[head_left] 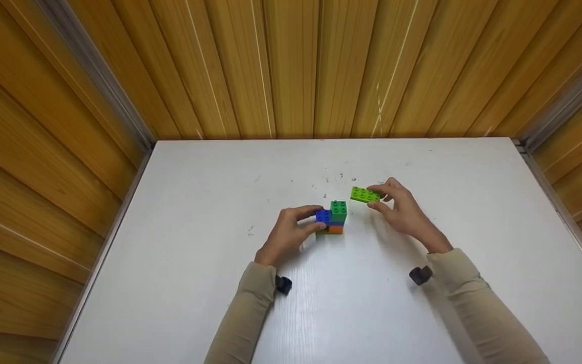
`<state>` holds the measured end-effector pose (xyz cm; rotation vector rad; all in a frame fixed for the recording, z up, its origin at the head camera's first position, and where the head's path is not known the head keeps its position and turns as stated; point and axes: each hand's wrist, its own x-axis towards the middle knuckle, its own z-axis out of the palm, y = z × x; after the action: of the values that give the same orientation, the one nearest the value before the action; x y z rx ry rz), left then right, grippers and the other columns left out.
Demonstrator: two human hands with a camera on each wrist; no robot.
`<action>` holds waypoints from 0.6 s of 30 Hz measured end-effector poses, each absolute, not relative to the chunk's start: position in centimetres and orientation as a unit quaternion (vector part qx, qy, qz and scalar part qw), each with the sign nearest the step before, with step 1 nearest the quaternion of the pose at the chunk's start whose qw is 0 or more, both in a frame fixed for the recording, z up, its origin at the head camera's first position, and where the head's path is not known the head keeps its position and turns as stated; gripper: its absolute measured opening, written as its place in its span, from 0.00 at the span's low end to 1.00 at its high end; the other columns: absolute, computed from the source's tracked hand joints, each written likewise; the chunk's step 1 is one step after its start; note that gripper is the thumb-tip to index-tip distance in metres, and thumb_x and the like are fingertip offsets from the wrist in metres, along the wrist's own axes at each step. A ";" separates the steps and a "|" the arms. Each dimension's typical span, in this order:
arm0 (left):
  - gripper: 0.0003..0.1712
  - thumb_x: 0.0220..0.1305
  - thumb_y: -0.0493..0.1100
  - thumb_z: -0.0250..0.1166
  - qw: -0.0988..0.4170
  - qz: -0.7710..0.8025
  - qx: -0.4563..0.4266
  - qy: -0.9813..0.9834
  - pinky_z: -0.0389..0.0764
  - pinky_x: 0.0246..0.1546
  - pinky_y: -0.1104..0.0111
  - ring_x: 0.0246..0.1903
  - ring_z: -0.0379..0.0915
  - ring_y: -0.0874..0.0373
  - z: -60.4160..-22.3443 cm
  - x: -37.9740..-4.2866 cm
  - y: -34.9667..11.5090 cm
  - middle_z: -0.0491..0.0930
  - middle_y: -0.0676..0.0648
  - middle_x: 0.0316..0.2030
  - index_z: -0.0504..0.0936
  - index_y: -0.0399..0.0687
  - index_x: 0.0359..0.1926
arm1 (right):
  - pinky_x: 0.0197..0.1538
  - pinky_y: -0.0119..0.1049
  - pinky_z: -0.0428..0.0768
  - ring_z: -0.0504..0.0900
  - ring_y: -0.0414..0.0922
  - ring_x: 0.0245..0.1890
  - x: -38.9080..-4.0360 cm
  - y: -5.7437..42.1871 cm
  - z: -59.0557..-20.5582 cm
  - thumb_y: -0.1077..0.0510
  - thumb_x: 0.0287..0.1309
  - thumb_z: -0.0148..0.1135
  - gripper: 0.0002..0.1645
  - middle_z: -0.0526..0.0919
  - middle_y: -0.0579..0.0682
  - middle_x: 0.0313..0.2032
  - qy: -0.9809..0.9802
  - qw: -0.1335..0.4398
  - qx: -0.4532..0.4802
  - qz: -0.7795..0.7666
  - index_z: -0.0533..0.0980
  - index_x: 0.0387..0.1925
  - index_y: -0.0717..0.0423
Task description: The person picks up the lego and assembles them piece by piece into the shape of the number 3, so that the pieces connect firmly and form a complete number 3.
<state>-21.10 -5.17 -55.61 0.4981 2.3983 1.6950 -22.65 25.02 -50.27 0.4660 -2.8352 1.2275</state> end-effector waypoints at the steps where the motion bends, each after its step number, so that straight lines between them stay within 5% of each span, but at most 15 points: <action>1: 0.27 0.70 0.43 0.74 0.080 0.566 0.168 0.803 0.77 0.72 0.55 0.66 0.80 0.54 -55.6 -21.1 -5.2 0.85 0.47 0.63 0.83 0.49 0.68 | 0.60 0.51 0.79 0.79 0.55 0.54 -22.6 24.9 -50.1 0.63 0.70 0.70 0.23 0.74 0.57 0.42 -0.906 0.010 0.151 0.395 0.81 0.64 0.62; 9: 0.27 0.70 0.42 0.74 0.080 0.564 0.166 0.805 0.78 0.71 0.57 0.64 0.81 0.55 -55.6 -21.1 -5.3 0.86 0.46 0.62 0.83 0.47 0.69 | 0.62 0.60 0.79 0.78 0.54 0.54 -22.6 23.9 -48.8 0.65 0.69 0.70 0.24 0.74 0.56 0.42 -0.900 0.012 0.160 0.406 0.81 0.64 0.62; 18: 0.28 0.70 0.42 0.74 0.066 0.550 0.182 0.813 0.79 0.71 0.56 0.64 0.82 0.53 -55.6 -21.2 -5.2 0.86 0.44 0.62 0.82 0.43 0.69 | 0.61 0.53 0.78 0.78 0.53 0.53 -22.2 23.2 -47.9 0.65 0.70 0.70 0.23 0.73 0.56 0.42 -0.892 0.020 0.182 0.412 0.81 0.64 0.63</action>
<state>-21.21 -5.21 -55.55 0.5502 2.4502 1.6574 -22.20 23.21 -47.90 0.5647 -2.7695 1.2793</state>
